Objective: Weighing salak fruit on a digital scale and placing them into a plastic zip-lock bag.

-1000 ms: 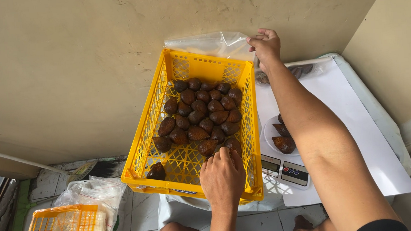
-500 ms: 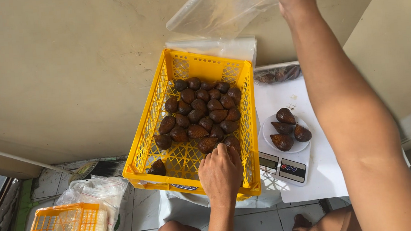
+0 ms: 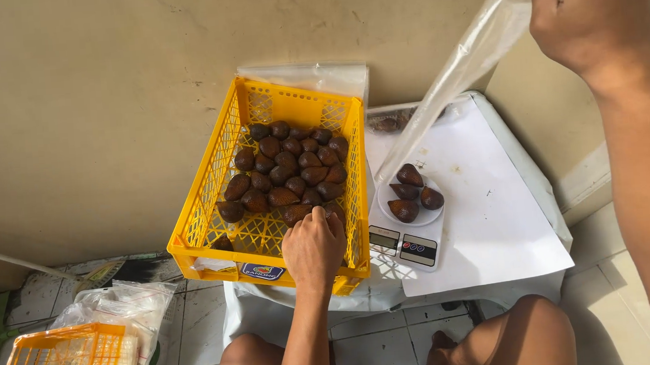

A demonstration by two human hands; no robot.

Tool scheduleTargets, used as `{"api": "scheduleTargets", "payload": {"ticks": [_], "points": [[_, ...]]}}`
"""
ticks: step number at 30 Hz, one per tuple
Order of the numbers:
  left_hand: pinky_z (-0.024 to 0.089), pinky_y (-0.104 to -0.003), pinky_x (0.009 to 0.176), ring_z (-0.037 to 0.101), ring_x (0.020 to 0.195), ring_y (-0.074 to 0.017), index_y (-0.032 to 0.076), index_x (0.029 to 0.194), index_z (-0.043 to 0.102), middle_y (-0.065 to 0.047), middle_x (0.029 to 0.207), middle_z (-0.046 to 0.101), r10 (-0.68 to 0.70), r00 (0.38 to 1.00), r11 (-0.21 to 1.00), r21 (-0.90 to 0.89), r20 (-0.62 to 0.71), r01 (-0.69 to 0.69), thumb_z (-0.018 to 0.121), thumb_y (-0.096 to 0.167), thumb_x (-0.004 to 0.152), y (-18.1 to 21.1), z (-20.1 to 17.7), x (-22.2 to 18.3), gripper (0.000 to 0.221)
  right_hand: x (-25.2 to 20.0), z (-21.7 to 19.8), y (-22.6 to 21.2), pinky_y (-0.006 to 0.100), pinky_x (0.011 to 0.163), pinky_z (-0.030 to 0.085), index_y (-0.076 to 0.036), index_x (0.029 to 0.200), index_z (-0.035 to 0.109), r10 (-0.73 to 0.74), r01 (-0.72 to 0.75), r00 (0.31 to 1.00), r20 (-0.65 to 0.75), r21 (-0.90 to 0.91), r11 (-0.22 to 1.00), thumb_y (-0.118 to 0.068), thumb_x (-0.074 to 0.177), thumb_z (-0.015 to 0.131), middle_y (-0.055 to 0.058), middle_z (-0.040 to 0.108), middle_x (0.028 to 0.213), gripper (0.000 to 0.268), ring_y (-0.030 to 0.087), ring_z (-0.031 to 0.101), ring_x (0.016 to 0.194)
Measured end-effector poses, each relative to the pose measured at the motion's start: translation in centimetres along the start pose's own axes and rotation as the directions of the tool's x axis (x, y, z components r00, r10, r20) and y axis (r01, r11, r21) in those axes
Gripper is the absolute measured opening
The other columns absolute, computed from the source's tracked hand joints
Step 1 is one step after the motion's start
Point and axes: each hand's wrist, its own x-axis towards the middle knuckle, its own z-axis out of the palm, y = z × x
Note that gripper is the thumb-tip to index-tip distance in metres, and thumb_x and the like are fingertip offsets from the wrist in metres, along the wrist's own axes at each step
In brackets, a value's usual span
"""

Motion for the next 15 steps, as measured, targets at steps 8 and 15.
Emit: {"api": "scheduleTargets", "payload": {"ticks": [8,15], "points": [[0.047,-0.042,0.055,0.064,0.056,-0.0298,0.012,0.074,0.058,-0.005,0.064,0.066,0.094,0.992,0.994,-0.041,-0.082,-0.097,0.058,0.026,0.096,0.1,-0.3,-0.4,0.027,-1.4,-9.9,-4.5,0.044,0.110,0.055,0.029,0.147,0.062,0.087,-0.152,0.980,0.180,0.392,0.907,0.032,0.107,0.044,0.036,0.070,0.131,0.044,0.044,0.072,0.125],[0.053,-0.033,0.077,0.065,0.089,-0.0195,0.007,0.109,0.067,-0.006,0.100,0.072,0.287,0.957,0.684,-0.691,-0.041,-0.234,0.062,0.017,0.096,6.9,-2.1,-4.2,0.017,-3.4,-14.4,-7.6,0.025,0.067,0.045,-0.016,0.132,0.072,0.117,-0.327,0.836,0.536,0.316,0.890,0.013,0.094,0.051,-0.008,0.079,0.109,0.052,0.012,0.060,0.071]]}}
